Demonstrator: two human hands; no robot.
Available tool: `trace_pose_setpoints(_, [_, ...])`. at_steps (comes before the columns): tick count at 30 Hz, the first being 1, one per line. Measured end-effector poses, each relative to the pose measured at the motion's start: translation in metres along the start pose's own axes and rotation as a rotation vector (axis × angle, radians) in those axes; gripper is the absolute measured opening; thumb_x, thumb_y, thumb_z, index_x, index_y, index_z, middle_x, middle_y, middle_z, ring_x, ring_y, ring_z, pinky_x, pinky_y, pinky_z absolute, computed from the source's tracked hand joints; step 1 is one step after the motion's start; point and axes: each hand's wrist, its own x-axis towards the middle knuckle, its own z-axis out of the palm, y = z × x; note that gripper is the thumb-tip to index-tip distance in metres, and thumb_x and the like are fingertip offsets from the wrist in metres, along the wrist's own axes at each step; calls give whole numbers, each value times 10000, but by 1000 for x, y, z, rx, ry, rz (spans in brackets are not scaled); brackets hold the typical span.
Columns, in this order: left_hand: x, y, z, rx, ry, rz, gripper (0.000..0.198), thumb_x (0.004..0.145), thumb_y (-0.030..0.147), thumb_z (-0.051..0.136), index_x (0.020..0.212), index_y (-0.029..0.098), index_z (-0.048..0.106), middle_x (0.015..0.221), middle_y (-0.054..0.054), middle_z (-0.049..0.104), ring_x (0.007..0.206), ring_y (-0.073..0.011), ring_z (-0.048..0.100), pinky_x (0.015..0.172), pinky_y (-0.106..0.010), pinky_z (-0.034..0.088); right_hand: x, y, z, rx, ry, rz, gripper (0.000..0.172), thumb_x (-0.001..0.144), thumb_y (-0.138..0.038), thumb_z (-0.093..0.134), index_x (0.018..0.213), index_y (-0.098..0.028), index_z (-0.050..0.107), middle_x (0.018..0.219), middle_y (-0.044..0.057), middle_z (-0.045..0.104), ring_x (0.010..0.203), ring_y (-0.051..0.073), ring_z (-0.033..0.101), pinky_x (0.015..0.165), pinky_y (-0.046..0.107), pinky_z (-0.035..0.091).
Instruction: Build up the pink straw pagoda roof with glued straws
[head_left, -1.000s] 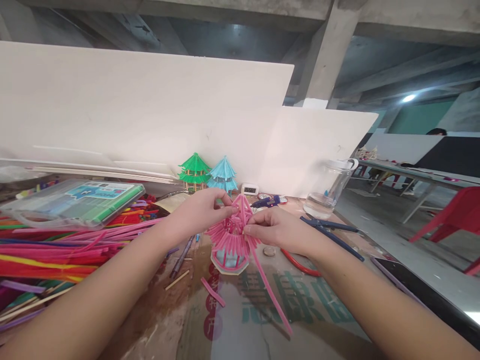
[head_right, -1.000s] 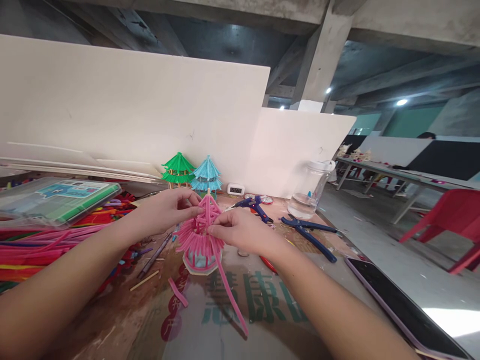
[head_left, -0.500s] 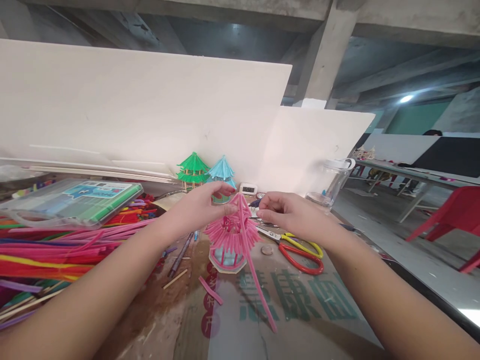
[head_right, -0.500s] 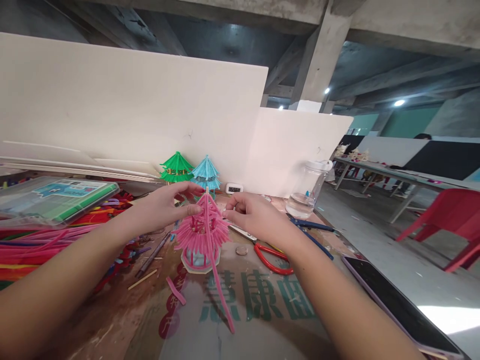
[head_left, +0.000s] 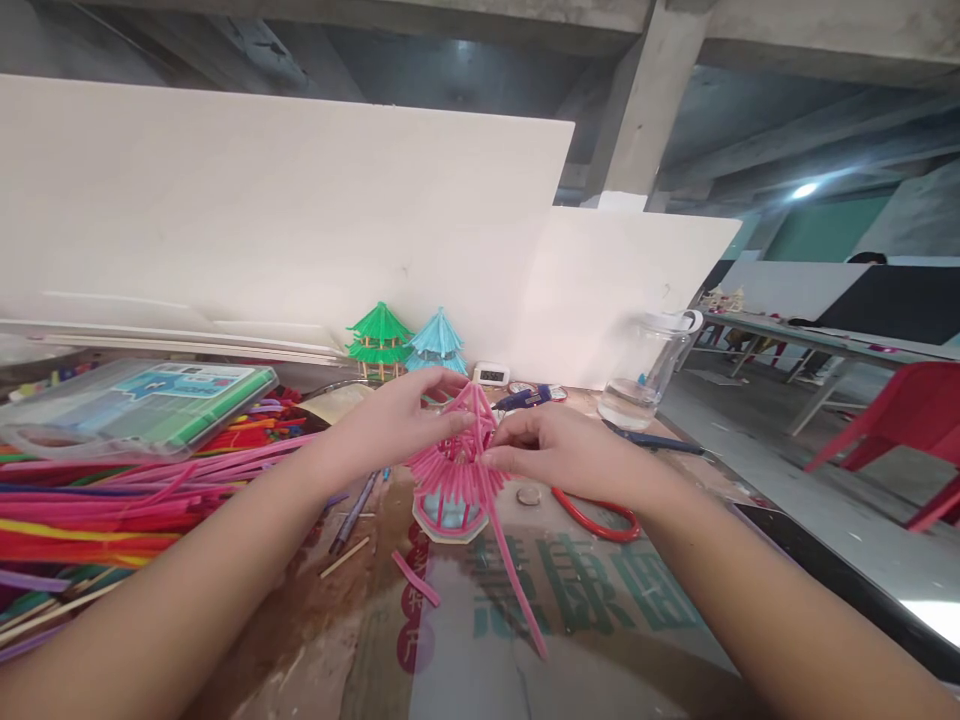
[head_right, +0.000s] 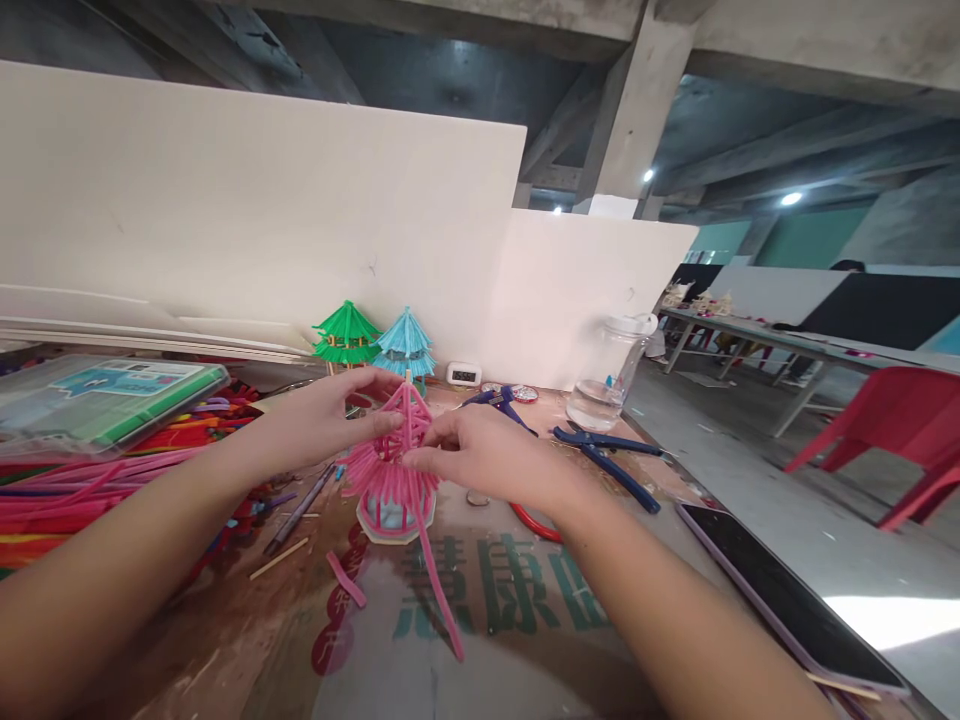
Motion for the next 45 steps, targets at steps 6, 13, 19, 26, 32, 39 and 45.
trace_pose_setpoints(6, [0,8,5,12,24,-19,393,795,396,541,1113,175,610,1150,-62,657,1043,-233,598,938,-356,458,5,-2,11,33,-15,-9,287,844,-338,464,600,-188,464,542,-44,411,509,99,394,480,245,247])
trace_pose_setpoints(13, [1,6,9,-20,72,-11,330,795,396,552,1037,185,627,1128,-64,659,1029,-235,598,933,-366,454,2,-3,10,81,0,-17,248,799,-261,461,574,-198,380,544,-57,351,500,91,356,488,246,256])
trace_pose_setpoints(19, [1,6,11,-31,76,-10,296,786,348,562,1019,177,628,1082,-64,665,975,-233,611,904,-370,463,2,3,7,89,-33,-10,249,808,-283,460,587,-199,383,540,-64,316,488,86,318,475,243,230])
trace_pose_setpoints(26, [1,5,11,-58,65,1,271,800,329,557,1017,181,624,1086,-55,661,981,-220,607,910,-350,454,1,2,2,40,-60,-14,260,810,-275,461,578,-202,368,531,-66,296,495,89,308,467,247,222])
trace_pose_setpoints(32, [2,4,12,-60,59,10,262,806,313,550,1024,185,619,1096,-50,658,996,-214,599,913,-336,448,-1,1,-2,20,-68,-24,258,817,-288,458,584,-204,384,535,-63,311,491,94,320,469,252,235])
trace_pose_setpoints(39, [1,5,11,-50,61,7,276,802,313,550,1038,189,619,1094,-48,662,1001,-218,599,911,-341,448,1,6,-2,29,-75,-32,248,818,-303,464,594,-202,430,538,-57,341,501,100,337,473,252,254])
trace_pose_setpoints(45, [2,2,11,-47,50,17,292,814,351,539,1044,190,621,1080,-45,664,987,-212,601,878,-324,466,1,5,0,26,-53,-20,262,815,-296,464,581,-203,394,528,-62,323,490,94,332,466,246,248])
